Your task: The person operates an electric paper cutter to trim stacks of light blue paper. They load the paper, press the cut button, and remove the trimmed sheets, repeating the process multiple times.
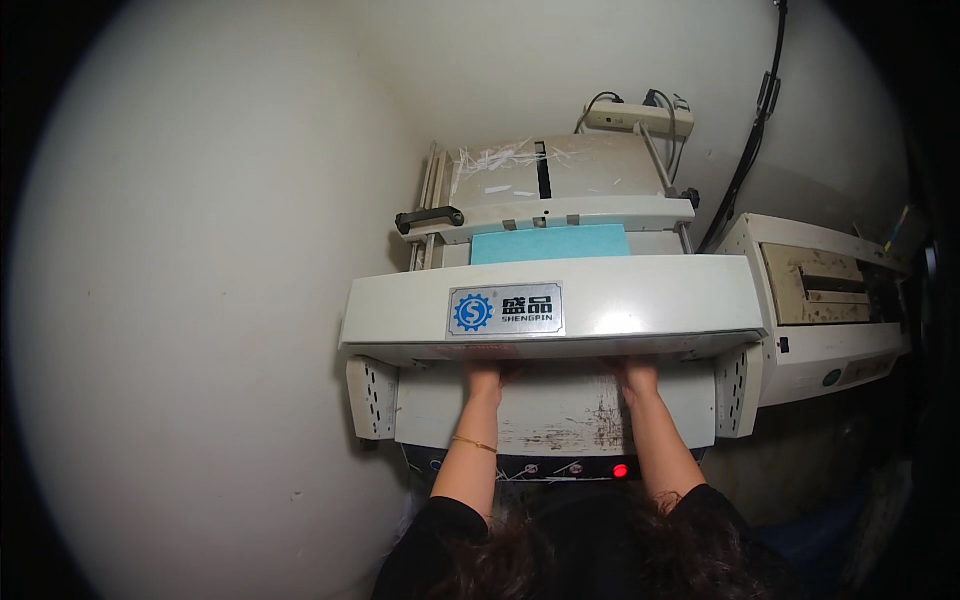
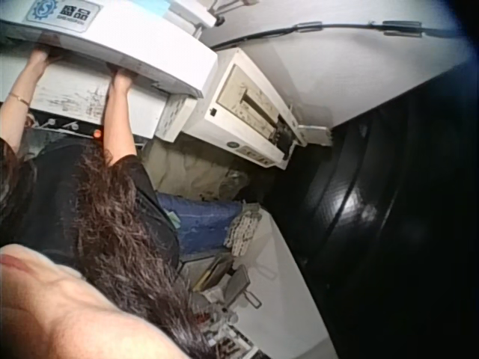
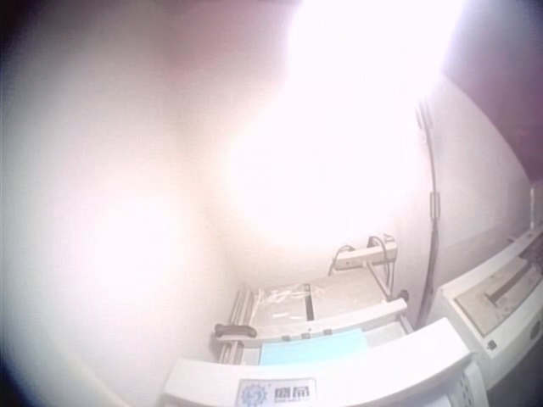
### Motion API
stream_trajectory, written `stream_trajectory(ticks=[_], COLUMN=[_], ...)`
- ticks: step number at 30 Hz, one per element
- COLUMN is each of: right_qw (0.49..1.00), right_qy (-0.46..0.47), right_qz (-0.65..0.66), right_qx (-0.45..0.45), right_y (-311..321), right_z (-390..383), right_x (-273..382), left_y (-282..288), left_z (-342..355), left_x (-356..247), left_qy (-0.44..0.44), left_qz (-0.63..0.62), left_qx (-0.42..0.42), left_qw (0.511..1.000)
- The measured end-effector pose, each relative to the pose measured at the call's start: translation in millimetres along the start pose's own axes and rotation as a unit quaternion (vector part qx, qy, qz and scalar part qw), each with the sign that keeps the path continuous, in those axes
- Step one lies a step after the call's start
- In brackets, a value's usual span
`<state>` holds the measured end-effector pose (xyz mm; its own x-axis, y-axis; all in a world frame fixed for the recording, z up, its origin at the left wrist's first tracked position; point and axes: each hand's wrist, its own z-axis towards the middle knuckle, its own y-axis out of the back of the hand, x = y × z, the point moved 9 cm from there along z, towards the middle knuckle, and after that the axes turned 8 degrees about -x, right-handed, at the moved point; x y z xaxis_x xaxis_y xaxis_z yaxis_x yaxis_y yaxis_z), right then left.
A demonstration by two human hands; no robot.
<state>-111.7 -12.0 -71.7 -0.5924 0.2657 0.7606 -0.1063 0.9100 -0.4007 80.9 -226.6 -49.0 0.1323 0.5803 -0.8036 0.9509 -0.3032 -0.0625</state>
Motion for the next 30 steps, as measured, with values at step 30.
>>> stream_trajectory(ticks=[30], right_qw=[0.997], right_qy=[0.013], right_qz=[-0.054], right_qx=[0.05], right_y=[-4.7], right_z=[0.6], right_x=[7.3], left_y=[-9.4], left_z=[2.4], left_x=[1.3], left_qy=[-0.015], left_qz=[-0.009], left_qx=[0.051], left_qw=[0.999])
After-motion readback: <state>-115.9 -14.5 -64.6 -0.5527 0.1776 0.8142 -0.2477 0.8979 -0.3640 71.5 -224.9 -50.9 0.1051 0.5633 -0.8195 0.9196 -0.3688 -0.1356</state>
